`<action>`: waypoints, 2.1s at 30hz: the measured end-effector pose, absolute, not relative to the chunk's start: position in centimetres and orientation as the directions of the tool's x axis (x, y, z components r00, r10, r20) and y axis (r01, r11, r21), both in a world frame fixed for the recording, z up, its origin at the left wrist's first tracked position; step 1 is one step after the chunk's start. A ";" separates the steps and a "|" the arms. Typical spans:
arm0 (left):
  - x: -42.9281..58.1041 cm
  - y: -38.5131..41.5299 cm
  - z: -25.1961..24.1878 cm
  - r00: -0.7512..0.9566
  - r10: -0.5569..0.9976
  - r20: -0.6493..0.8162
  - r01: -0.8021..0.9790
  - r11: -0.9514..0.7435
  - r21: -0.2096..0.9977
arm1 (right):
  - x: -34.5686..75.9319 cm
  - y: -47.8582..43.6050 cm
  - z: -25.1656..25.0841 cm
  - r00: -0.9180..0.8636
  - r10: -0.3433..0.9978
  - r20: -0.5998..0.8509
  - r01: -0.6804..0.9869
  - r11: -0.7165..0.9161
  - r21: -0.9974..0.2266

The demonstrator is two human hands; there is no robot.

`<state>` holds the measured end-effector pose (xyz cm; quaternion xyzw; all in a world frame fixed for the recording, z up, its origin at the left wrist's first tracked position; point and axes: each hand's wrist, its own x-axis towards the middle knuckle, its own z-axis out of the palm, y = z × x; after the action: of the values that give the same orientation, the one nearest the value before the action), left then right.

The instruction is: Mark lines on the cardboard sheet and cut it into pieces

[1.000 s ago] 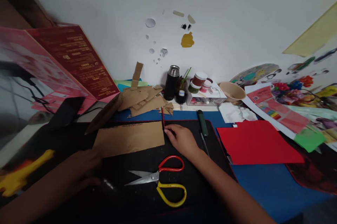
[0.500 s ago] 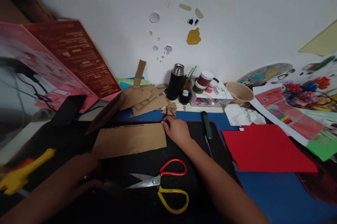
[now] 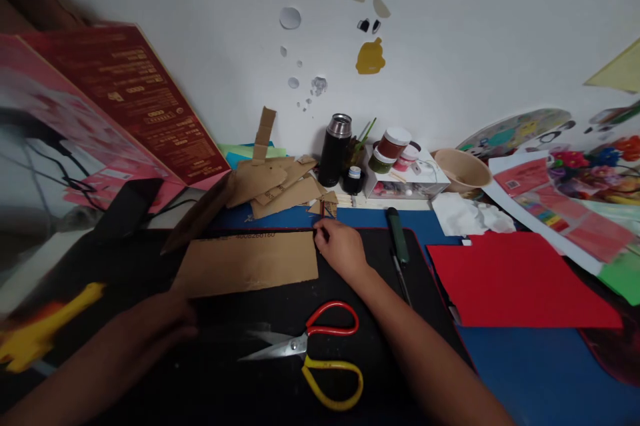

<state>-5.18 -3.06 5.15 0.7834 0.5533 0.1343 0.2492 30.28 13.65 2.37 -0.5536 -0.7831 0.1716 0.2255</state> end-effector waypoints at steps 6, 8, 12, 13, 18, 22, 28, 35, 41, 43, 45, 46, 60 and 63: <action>0.4 -0.6 6.9 0.344 0.938 -0.047 0.785 -0.260 0.562 | 31.0 13.6 1.7 -0.219 0.953 0.211 0.681 0.304 -0.666; 1.9 0.5 6.9 0.324 0.944 -0.056 0.816 -0.249 0.522 | 31.2 13.6 1.5 -0.195 0.956 0.218 0.634 0.293 -0.716; 3.4 2.2 6.4 0.318 0.947 -0.041 0.858 -0.269 0.438 | 31.6 13.6 1.4 -0.183 0.958 0.221 0.541 0.286 -0.791; 3.6 2.5 6.3 0.324 0.945 -0.045 0.860 -0.275 0.429 | 31.6 13.6 1.4 -0.188 0.957 0.221 0.520 0.288 -0.804; 4.2 3.6 5.6 0.315 0.949 -0.001 0.880 -0.292 0.374 | 31.5 13.5 1.5 -0.209 0.952 0.226 0.459 0.299 -0.836; 4.6 2.8 4.8 0.313 0.935 0.169 0.884 -0.351 0.308 | 31.6 13.4 1.7 -0.220 0.948 0.229 0.445 0.306 -0.841; 4.5 1.1 3.2 0.403 0.894 0.197 0.867 -0.442 0.228 | 31.7 13.4 1.7 -0.255 0.942 0.218 0.426 0.311 -0.849; 4.4 1.5 2.3 0.398 0.869 0.293 0.842 -0.473 0.259 | 31.6 13.7 1.5 -0.273 0.937 0.218 0.414 0.319 -0.852; 3.3 1.9 2.8 0.458 0.831 0.316 0.817 -0.534 0.217 | 31.7 13.6 1.6 -0.273 0.936 0.223 0.404 0.322 -0.856; 2.8 2.0 2.8 0.459 0.836 0.301 0.821 -0.529 0.216 | 31.6 13.5 1.6 -0.278 0.933 0.227 0.395 0.327 -0.859; 2.4 2.1 2.8 0.448 0.846 0.288 0.827 -0.515 0.227 | 31.6 13.4 1.7 -0.293 0.927 0.235 0.387 0.339 -0.858; 2.3 2.1 2.8 0.442 0.850 0.285 0.828 -0.509 0.235 | 31.6 13.4 1.7 -0.301 0.924 0.238 0.383 0.345 -0.857; 7.2 3.2 6.8 0.294 0.915 0.277 0.813 -0.392 0.431 | 30.9 11.7 3.1 -0.405 0.866 0.294 0.343 0.442 -0.829; 9.3 4.3 7.9 0.218 0.968 0.122 0.839 -0.250 0.483 | 30.6 10.6 3.9 -0.433 0.823 0.366 0.362 0.531 -0.766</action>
<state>9.31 4.28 7.92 0.7642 0.5913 0.2030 0.1589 30.56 10.64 3.87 -0.3754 -0.7894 0.3056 0.3774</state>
